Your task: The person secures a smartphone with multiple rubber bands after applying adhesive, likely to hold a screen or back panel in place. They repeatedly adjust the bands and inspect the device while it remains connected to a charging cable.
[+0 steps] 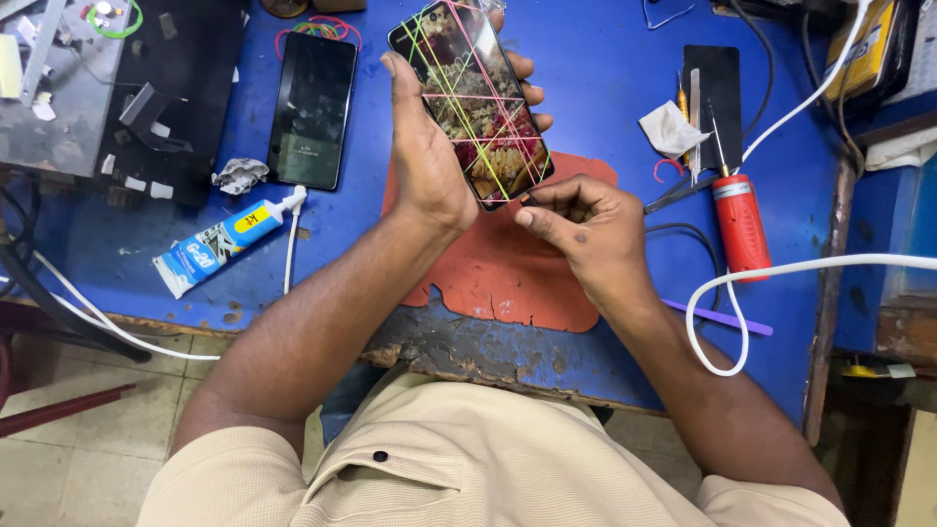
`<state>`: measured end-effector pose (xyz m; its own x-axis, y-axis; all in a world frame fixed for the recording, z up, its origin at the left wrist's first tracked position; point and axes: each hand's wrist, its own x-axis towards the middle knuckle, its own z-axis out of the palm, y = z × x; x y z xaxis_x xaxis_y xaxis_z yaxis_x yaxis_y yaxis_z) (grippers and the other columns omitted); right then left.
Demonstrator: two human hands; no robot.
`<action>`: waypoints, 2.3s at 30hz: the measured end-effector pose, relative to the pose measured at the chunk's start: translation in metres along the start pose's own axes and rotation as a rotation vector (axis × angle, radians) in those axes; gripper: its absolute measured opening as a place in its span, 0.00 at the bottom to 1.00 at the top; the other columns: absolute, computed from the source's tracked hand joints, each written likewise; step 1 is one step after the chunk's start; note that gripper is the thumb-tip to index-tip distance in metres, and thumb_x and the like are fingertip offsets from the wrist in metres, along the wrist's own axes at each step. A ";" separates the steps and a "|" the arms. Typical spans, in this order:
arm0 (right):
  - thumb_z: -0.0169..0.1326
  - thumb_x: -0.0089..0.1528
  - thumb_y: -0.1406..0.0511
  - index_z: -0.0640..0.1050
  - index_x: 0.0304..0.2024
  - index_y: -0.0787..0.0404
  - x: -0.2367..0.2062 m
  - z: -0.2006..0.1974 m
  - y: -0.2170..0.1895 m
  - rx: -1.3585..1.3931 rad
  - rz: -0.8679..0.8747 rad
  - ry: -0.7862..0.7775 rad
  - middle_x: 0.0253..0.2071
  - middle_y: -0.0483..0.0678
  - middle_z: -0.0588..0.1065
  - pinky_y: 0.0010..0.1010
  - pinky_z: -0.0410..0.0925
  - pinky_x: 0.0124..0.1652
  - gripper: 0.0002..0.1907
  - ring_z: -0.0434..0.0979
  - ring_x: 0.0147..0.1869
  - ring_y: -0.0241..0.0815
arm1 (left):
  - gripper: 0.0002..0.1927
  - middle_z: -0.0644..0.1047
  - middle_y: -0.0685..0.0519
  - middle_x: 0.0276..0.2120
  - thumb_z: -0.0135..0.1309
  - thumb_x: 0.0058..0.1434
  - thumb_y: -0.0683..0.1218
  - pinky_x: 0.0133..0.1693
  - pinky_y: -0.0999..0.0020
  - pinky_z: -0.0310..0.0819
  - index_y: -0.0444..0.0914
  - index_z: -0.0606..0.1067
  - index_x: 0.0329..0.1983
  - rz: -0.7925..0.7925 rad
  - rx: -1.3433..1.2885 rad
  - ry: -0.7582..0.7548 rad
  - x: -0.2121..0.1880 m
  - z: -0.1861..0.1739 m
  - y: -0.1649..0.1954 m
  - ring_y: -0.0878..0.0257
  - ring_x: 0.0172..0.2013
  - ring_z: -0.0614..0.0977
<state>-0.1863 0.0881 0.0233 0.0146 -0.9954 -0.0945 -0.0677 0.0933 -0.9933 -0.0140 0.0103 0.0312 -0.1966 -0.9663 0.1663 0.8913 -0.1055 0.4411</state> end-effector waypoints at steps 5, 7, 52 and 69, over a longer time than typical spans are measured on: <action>0.64 0.61 0.76 0.75 0.43 0.64 0.000 0.006 0.005 0.136 -0.007 0.021 0.35 0.45 0.78 0.20 0.73 0.39 0.12 0.78 0.37 0.29 | 0.46 0.77 0.42 0.48 0.28 0.71 0.75 0.50 0.51 0.82 0.35 0.64 0.73 0.031 0.077 0.021 -0.003 0.004 -0.002 0.53 0.46 0.81; 0.65 0.61 0.78 0.68 0.45 0.61 0.002 0.007 0.008 0.276 -0.096 0.000 0.35 0.45 0.75 0.21 0.72 0.39 0.20 0.76 0.38 0.30 | 0.47 0.77 0.42 0.47 0.29 0.70 0.75 0.51 0.50 0.82 0.35 0.64 0.73 0.018 0.106 0.053 -0.004 0.006 -0.004 0.53 0.46 0.82; 0.64 0.57 0.77 0.59 0.57 0.60 0.005 -0.011 0.002 0.136 -0.022 -0.221 0.47 0.53 0.75 0.29 0.75 0.49 0.34 0.80 0.48 0.39 | 0.49 0.74 0.45 0.51 0.34 0.72 0.75 0.54 0.57 0.79 0.31 0.55 0.78 -0.145 -0.029 -0.259 -0.011 0.001 0.004 0.56 0.50 0.80; 0.66 0.57 0.74 0.60 0.60 0.62 0.003 -0.008 -0.007 0.064 -0.033 -0.228 0.50 0.52 0.75 0.29 0.75 0.52 0.35 0.80 0.52 0.38 | 0.49 0.73 0.43 0.53 0.35 0.70 0.75 0.56 0.53 0.80 0.32 0.56 0.77 -0.177 -0.010 -0.263 -0.013 0.002 0.005 0.55 0.51 0.80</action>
<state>-0.1933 0.0842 0.0302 0.2411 -0.9682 -0.0673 0.0002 0.0694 -0.9976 -0.0082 0.0229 0.0331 -0.4470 -0.8389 0.3106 0.8373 -0.2702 0.4752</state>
